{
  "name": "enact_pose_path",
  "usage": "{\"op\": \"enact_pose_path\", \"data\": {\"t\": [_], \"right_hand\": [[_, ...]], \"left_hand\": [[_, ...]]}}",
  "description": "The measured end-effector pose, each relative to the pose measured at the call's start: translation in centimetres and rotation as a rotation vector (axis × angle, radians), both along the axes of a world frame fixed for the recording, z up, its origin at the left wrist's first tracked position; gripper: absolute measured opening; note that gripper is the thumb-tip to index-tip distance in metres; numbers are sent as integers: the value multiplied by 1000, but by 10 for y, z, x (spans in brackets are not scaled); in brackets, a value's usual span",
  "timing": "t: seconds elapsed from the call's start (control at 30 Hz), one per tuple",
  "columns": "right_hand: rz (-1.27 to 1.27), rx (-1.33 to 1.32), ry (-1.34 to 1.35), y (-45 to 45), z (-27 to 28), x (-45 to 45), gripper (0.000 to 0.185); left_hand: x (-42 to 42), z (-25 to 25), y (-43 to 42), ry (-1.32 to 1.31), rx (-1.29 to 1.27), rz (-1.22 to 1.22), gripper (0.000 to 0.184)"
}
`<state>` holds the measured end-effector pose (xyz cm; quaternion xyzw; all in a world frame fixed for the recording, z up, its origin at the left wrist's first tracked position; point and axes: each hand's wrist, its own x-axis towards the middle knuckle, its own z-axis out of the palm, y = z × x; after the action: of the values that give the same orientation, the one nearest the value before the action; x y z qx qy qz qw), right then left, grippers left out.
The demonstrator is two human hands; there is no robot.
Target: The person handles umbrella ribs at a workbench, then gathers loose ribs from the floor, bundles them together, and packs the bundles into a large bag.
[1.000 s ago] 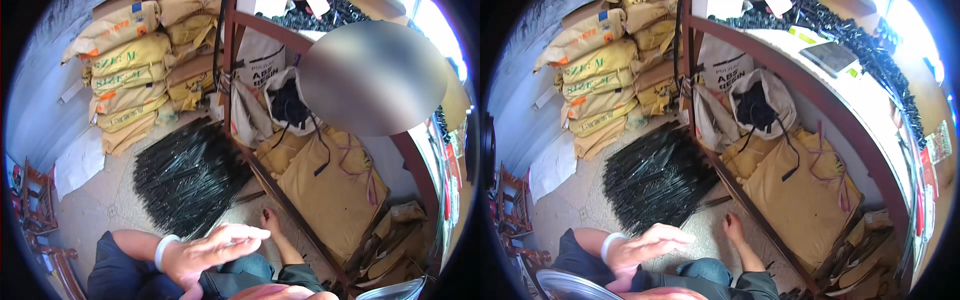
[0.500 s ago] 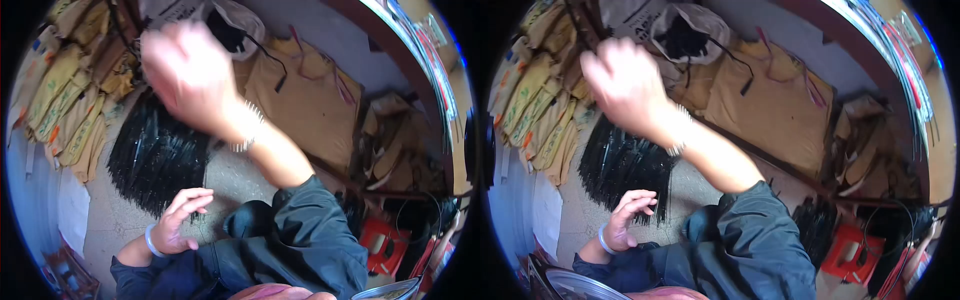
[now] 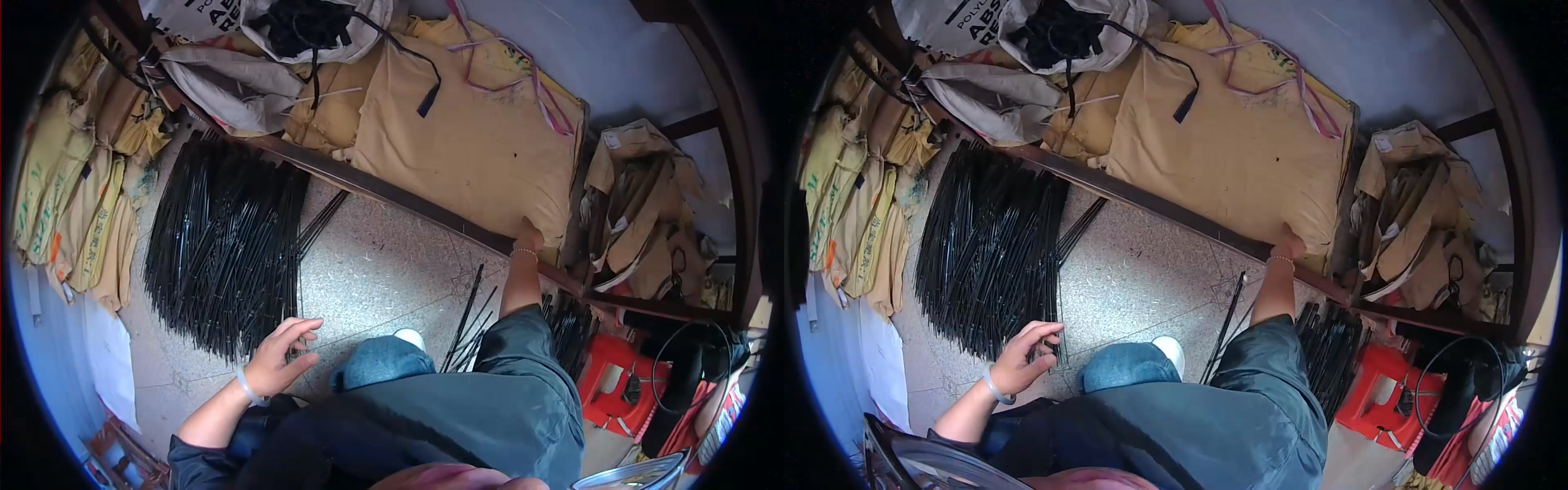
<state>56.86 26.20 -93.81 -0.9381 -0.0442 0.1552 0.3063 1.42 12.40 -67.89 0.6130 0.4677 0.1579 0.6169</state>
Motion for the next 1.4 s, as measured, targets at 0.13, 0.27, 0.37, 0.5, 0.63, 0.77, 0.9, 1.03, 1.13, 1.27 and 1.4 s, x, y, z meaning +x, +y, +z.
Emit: {"op": "enact_pose_path", "data": {"t": [0.13,0.27,0.37,0.5,0.63,0.77,0.9,1.03,1.13,1.27,1.4], "right_hand": [[-131,434,241,4,-21,9,36],[-275,544,238,4,-13,4,33],[-352,734,424,-4,-18,17,35],[-94,882,429,-12,8,16,26],[-61,739,640,-7,32,23,16],[11,757,723,-5,8,44,10],[-14,787,654,-8,20,30,12],[32,767,448,-7,62,-4,20],[35,855,272,-4,7,40,27],[-14,631,327,11,57,19,18],[132,786,83,4,28,69,34]], "left_hand": [[17,-22,10,-6,-24,1,46],[34,-33,29,38,-7,-18,43],[41,-61,58,174,62,-37,45],[54,-125,135,387,310,62,52],[78,-210,228,539,617,155,55],[118,-220,269,880,508,179,64],[140,-242,297,1001,324,205,68],[151,-232,309,958,203,358,53],[162,-228,310,856,356,499,37],[167,-242,337,256,724,725,24],[169,-191,345,153,677,731,23]]}}
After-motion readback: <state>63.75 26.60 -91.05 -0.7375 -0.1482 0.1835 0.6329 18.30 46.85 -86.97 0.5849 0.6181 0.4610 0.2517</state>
